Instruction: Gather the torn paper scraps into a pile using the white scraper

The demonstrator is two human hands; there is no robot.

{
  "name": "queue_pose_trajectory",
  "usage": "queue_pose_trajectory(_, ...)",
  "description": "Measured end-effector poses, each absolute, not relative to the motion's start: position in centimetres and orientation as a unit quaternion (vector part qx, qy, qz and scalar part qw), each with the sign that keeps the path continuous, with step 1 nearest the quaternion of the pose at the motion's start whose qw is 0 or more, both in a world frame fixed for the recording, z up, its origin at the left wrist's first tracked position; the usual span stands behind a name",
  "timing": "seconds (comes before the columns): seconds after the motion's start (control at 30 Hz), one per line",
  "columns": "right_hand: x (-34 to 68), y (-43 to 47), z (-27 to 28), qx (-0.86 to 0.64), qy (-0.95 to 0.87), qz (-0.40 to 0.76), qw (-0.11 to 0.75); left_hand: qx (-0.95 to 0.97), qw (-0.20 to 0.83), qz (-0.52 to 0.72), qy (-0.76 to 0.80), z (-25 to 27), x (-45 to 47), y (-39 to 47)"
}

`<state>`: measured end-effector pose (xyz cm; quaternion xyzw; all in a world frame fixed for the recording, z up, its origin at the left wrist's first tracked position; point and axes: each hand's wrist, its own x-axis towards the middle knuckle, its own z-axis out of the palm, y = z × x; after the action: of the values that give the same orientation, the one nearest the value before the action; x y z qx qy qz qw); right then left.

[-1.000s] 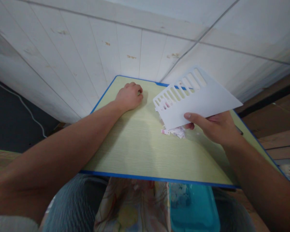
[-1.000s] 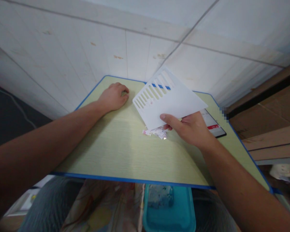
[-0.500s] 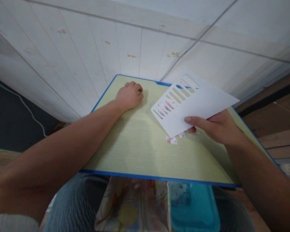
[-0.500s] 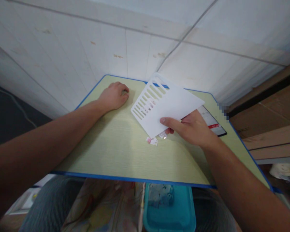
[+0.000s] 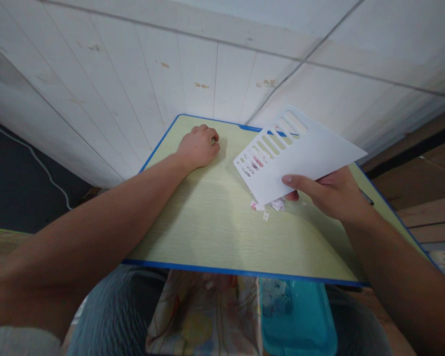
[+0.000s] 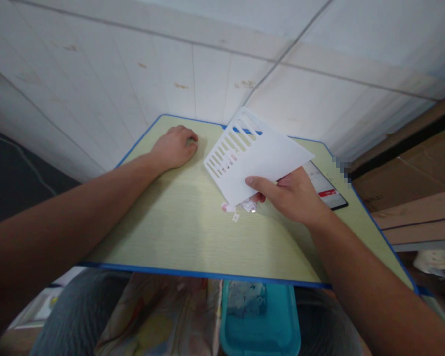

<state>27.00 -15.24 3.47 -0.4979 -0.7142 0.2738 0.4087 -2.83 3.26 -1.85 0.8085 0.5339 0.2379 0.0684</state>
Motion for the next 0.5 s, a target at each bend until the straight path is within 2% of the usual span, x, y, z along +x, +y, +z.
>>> queue_pose_trajectory(0.5,27.04,-14.97,2.55,-0.49,-0.735,0.232,0.407,0.81,0.061,0.238,0.532,-1.98,-2.82,3.34)
